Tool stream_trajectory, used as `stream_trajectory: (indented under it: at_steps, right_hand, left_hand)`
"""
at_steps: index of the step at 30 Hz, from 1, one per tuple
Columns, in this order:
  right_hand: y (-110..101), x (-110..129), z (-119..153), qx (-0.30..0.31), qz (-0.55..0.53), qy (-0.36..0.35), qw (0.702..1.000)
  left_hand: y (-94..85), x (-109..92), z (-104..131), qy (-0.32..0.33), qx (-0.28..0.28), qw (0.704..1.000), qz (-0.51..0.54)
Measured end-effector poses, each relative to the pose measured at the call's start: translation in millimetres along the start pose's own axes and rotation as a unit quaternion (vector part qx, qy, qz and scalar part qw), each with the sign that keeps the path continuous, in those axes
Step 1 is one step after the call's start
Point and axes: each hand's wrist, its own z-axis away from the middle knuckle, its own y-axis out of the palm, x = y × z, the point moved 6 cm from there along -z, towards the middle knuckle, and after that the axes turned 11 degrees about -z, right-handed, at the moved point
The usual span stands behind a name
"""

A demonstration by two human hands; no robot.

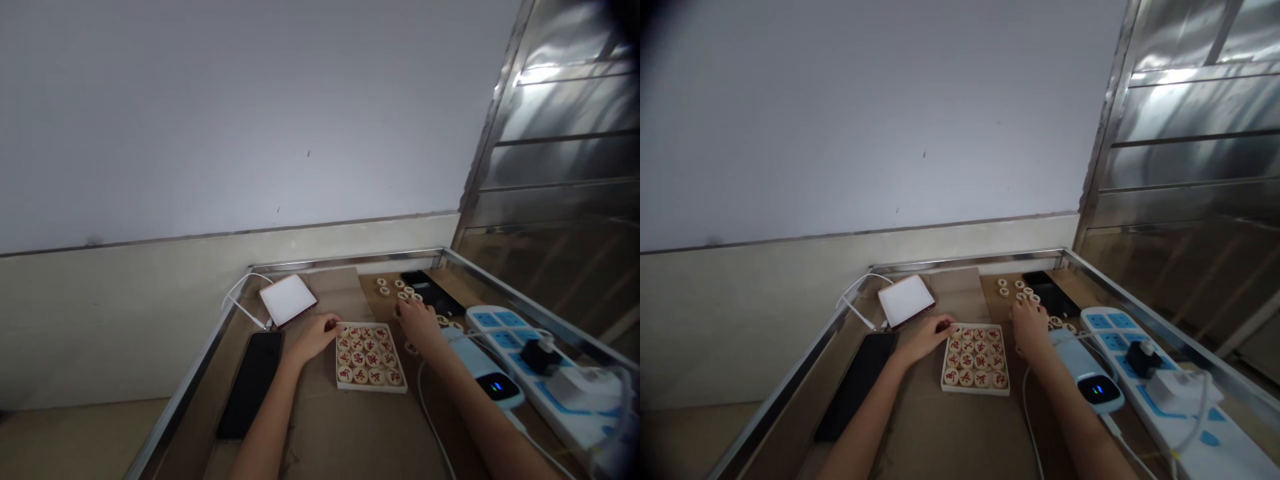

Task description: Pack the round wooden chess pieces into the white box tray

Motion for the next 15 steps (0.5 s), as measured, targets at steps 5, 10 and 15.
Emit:
stream_trajectory:
  at_steps: [5,10,15]
  right_hand:
    - [-11,12,-8,-0.004,-0.160,-0.017,0.987]
    - [-23,57,4,0.021,-0.284,-0.203,0.937]
    - [-8,77,15,0.055,-0.230,-0.236,0.942]
  left_hand:
    - [0.7,0,0,0.007,-0.005,1.000,-0.014]
    - [-0.5,-3,1,0.004,-0.001,1.000,-0.025]
    - [-0.8,-6,0,0.002,0.002,1.000,-0.031]
